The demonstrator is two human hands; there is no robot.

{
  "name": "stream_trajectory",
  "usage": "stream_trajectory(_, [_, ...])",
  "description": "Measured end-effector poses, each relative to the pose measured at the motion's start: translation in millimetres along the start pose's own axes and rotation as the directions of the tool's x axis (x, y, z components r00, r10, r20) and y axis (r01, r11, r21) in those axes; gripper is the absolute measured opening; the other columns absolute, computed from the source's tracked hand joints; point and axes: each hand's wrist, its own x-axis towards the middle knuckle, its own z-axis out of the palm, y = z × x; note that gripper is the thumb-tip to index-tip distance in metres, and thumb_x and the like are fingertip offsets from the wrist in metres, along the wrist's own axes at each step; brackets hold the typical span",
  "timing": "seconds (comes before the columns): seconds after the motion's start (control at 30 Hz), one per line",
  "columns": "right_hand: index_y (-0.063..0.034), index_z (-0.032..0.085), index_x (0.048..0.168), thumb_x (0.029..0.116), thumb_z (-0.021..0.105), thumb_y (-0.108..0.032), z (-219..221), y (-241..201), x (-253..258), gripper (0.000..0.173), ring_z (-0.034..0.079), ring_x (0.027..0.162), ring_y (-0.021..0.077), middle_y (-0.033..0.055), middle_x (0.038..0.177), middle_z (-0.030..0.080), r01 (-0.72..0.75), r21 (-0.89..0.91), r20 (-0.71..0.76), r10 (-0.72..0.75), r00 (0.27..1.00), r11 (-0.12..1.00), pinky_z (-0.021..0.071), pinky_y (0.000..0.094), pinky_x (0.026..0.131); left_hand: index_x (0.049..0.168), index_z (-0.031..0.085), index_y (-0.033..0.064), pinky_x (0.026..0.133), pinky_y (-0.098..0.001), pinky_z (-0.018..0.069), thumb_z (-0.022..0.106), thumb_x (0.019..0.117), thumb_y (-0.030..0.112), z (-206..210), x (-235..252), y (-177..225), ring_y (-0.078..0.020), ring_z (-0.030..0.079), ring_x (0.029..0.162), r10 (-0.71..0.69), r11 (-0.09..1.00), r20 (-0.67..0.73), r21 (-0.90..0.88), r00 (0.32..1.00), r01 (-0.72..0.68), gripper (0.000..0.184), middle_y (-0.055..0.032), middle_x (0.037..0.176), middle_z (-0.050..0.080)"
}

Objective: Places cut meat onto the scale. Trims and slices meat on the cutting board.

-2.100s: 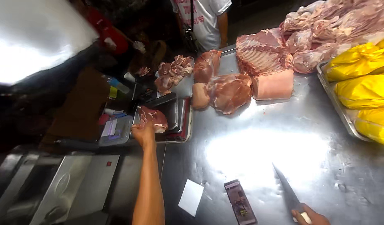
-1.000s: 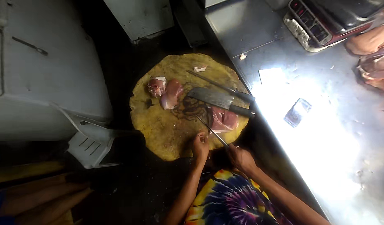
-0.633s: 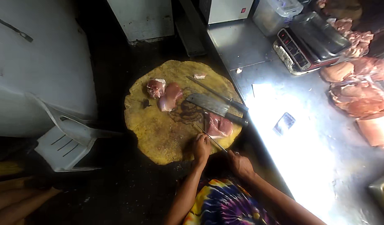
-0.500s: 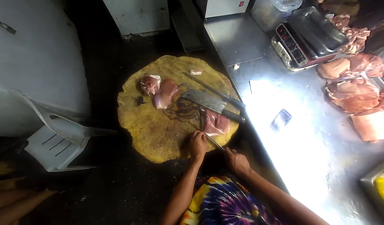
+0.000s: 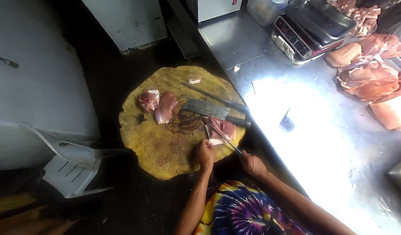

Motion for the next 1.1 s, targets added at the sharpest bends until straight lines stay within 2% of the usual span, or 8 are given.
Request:
stream_trajectory(0.07, [-0.0120,0.053,0.138,0.1088,0.036,-0.038,-1.9,2.5,2.6,0.043,0.071,0.100,0.0403,0.0200,0.103,0.071,-0.004,0.028,-0.001,0.004,1.000,1.000,0.0555,0.0575,0.085,0.133,0.060,0.0023,0.094,-0.0485,0.0540,0.067,0.0923,0.016,-7.2,8.4,14.1,-0.0275,0.068,0.104,-0.102,0.995,0.124,-0.005,0.987,0.104,0.044,-0.0130,0.110,0.071])
stream_trajectory(0.2, [-0.0115,0.054,0.136,0.1086,0.035,-0.038,-0.6,16.2,7.8,0.043,0.071,0.099,0.0409,0.0201,0.100,0.071,0.036,0.038,-0.019,-0.036,0.999,0.999,0.0550,0.0583,0.084,0.110,0.067,0.0027,0.087,-0.0534,0.0517,0.056,0.0986,0.025,-14.1,17.7,29.1,-0.0309,0.067,0.100,-0.146,0.987,0.372,0.124,0.917,0.107,0.028,-0.0171,0.103,0.069])
stream_trajectory(0.27, [-0.0107,0.054,0.136,0.1087,0.034,-0.037,-3.5,23.6,10.7,0.043,0.070,0.099,0.0420,0.0208,0.102,0.071,0.067,0.035,-0.013,-0.067,0.998,0.997,0.0546,0.0594,0.084,0.118,0.064,0.0042,0.070,-0.0369,0.0571,0.047,0.1048,0.025,-17.4,16.1,31.0,-0.0175,0.069,0.078,-0.178,0.983,0.471,0.052,0.864,0.175,0.030,-0.0093,0.095,0.071])
stream_trajectory(0.33, [-0.0093,0.053,0.135,0.1089,0.033,-0.036,-5.0,30.5,12.2,0.043,0.070,0.099,0.0438,0.0220,0.103,0.070,0.108,0.036,-0.011,-0.108,0.994,0.993,0.0542,0.0604,0.083,0.121,0.058,-0.0010,0.053,-0.0263,0.0541,0.043,0.1089,0.019,-23.6,5.3,27.2,-0.0124,0.065,0.057,-0.195,0.915,0.536,-0.203,0.822,0.349,0.028,-0.0083,0.082,0.070])
stream_trajectory(0.47, [-0.0084,0.055,0.131,0.1090,0.033,-0.035,-9.4,34.1,6.9,0.041,0.069,0.095,0.0458,0.0240,0.102,0.068,0.197,-0.013,0.001,-0.197,0.980,0.980,0.0538,0.0614,0.079,0.112,0.055,-0.0048,0.048,-0.0239,0.0518,0.043,0.1092,0.014,-28.1,-15.5,3.1,-0.0109,0.059,0.048,-0.202,0.803,0.514,-0.401,0.834,0.441,0.023,-0.0079,0.071,0.066])
stream_trajectory(0.7, [-0.0106,0.052,0.137,0.1075,0.040,-0.030,-3.4,-16.5,-0.2,0.037,0.069,0.097,0.0449,0.0239,0.106,0.068,0.296,0.052,0.076,-0.299,0.951,0.954,0.0529,0.0610,0.083,0.103,0.057,-0.0031,0.051,-0.0234,0.0523,0.053,0.1023,0.007,-20.0,-6.7,-20.8,-0.0106,0.058,0.052,-0.198,0.785,0.624,-0.362,0.756,0.503,0.011,-0.0059,0.070,0.062])
stream_trajectory(0.8, [-0.0102,0.052,0.134,0.1052,0.044,-0.027,-1.0,-41.3,6.1,0.034,0.069,0.096,0.0445,0.0237,0.104,0.068,0.336,0.054,0.082,-0.339,0.937,0.940,0.0528,0.0613,0.081,0.101,0.061,-0.0006,0.046,-0.0231,0.0481,0.050,0.1057,0.016,-23.0,-3.3,-17.6,-0.0102,0.056,0.049,-0.261,0.786,0.639,-0.295,0.724,0.544,0.020,-0.0053,0.069,0.064])
stream_trajectory(1.1, [-0.0085,0.052,0.135,0.1054,0.045,-0.018,-5.4,-64.7,8.1,0.032,0.067,0.101,0.0471,0.0261,0.111,0.066,0.317,0.070,0.108,-0.323,0.940,0.946,0.0522,0.0630,0.083,0.089,0.059,0.0000,0.040,-0.0197,0.0400,0.044,0.1092,0.018,-17.8,-14.9,-14.3,-0.0067,0.047,0.042,-0.213,0.861,0.545,-0.289,0.811,0.420,0.031,-0.0026,0.062,0.058])
